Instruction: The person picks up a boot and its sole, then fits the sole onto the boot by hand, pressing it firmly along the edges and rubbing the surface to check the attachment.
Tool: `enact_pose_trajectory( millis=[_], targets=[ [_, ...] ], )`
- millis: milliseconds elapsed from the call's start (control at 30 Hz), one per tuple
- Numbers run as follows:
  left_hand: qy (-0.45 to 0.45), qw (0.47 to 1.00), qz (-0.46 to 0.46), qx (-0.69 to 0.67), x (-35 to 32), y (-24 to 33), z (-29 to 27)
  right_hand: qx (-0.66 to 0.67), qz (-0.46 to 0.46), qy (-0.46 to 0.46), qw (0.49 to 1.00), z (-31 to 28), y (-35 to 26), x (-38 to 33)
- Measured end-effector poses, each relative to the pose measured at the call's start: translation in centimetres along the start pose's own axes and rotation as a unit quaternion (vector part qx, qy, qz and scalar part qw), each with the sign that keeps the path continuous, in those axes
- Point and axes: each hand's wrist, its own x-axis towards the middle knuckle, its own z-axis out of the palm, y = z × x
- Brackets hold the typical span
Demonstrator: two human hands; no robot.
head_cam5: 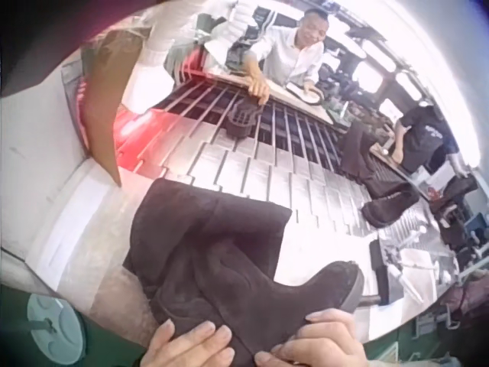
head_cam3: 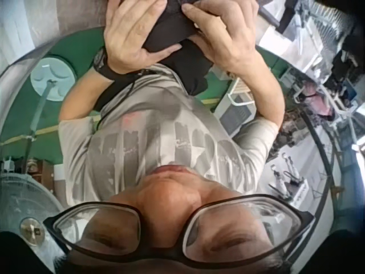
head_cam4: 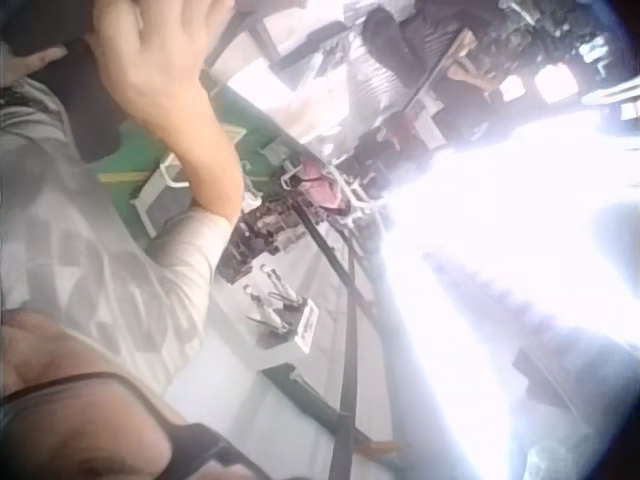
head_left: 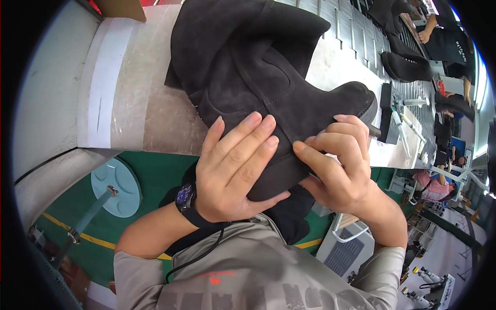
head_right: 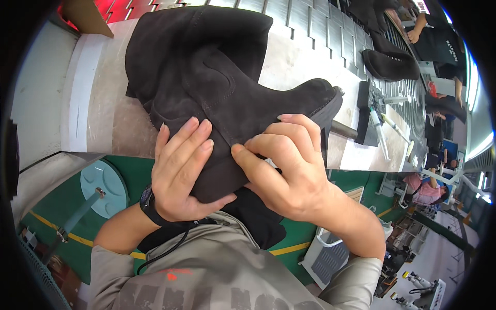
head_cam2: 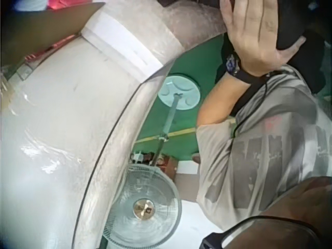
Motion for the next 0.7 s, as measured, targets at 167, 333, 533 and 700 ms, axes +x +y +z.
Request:
enact_pose_trajectory(
  millis=[167, 333, 533, 700],
  targets=[
    [-0.001, 1.0, 0.0, -0.001, 0.2, 0.3, 0.2, 0.05, -0.022, 0.048, 0.997, 0.6, 1.1, -0.1],
    [0.002, 1.0, -0.022, -0.002, 0.3, 0.6, 0.4, 0.047, 0.024, 0.01, 0.999, -0.4, 0.3, 0.7],
    [0.02, 0.999, -0.028, -0.003, 0.4, 0.8, 0.9, 0.012, 0.084, -0.036, 0.996, -3.5, 2.8, 0.6],
    [0.066, 0.996, -0.052, 0.03, 0.7, 1.1, 1.4, 0.024, 0.039, -0.022, 0.999, -2.0, 4.1, 0.0]
  ],
)
